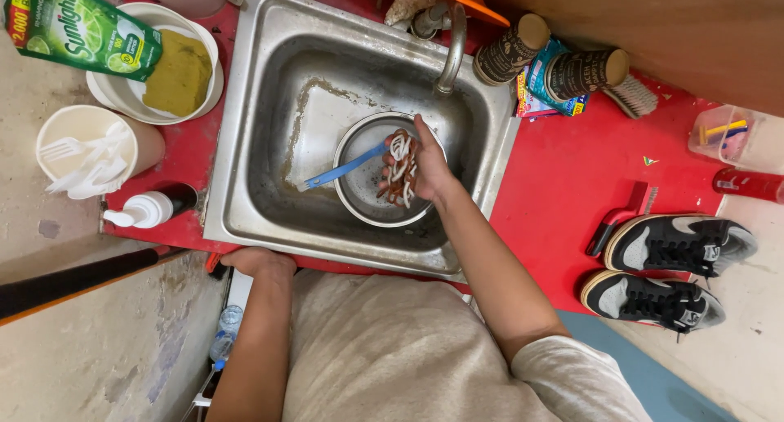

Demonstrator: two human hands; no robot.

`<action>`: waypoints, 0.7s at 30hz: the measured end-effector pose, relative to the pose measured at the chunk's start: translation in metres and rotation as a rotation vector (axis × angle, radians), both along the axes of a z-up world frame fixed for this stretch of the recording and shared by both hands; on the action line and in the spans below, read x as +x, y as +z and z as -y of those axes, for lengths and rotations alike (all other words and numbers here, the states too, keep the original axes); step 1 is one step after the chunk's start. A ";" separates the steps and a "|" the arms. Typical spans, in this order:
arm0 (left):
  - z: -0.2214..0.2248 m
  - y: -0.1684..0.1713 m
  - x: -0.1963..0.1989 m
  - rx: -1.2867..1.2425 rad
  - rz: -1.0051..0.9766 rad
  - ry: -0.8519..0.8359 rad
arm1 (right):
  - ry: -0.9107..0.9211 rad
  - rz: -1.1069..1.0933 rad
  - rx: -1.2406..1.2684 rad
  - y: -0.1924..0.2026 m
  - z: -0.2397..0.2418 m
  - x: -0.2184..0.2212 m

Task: The person is washing a pair of shoelaces in a small metal bowl inside a sink, using a toothbrush to scrub them with soap and water.

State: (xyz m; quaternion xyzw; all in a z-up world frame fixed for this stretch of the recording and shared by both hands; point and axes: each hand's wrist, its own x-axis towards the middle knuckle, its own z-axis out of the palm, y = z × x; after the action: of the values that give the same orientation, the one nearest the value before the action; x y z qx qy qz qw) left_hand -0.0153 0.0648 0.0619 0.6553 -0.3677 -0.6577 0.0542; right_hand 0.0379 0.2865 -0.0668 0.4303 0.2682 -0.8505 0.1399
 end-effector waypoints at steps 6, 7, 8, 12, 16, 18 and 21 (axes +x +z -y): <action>-0.003 0.010 -0.003 0.009 0.002 -0.037 | 0.011 -0.224 0.122 -0.014 -0.008 0.016; -0.001 0.003 -0.002 0.011 0.002 -0.037 | 0.011 -0.224 0.124 -0.024 -0.008 0.016; 0.002 -0.003 -0.001 0.007 0.007 -0.048 | 0.007 -0.189 0.267 -0.033 -0.007 0.017; -0.001 0.006 -0.001 0.013 0.025 -0.031 | 0.015 -0.026 0.583 -0.013 0.004 0.009; 0.008 -0.015 0.003 0.009 0.018 -0.065 | 0.053 0.159 0.663 0.001 0.014 0.002; 0.012 -0.026 0.007 0.039 -0.009 -0.042 | -0.003 0.236 0.564 0.032 0.019 -0.006; 0.014 -0.033 0.008 0.008 0.011 -0.042 | 0.028 0.180 0.503 0.033 0.019 -0.008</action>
State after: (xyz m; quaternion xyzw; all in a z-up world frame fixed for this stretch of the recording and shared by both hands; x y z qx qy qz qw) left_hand -0.0068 0.0511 0.0293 0.6511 -0.3790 -0.6566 0.0358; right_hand 0.0302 0.2675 -0.0333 0.5216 0.4633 -0.7136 0.0636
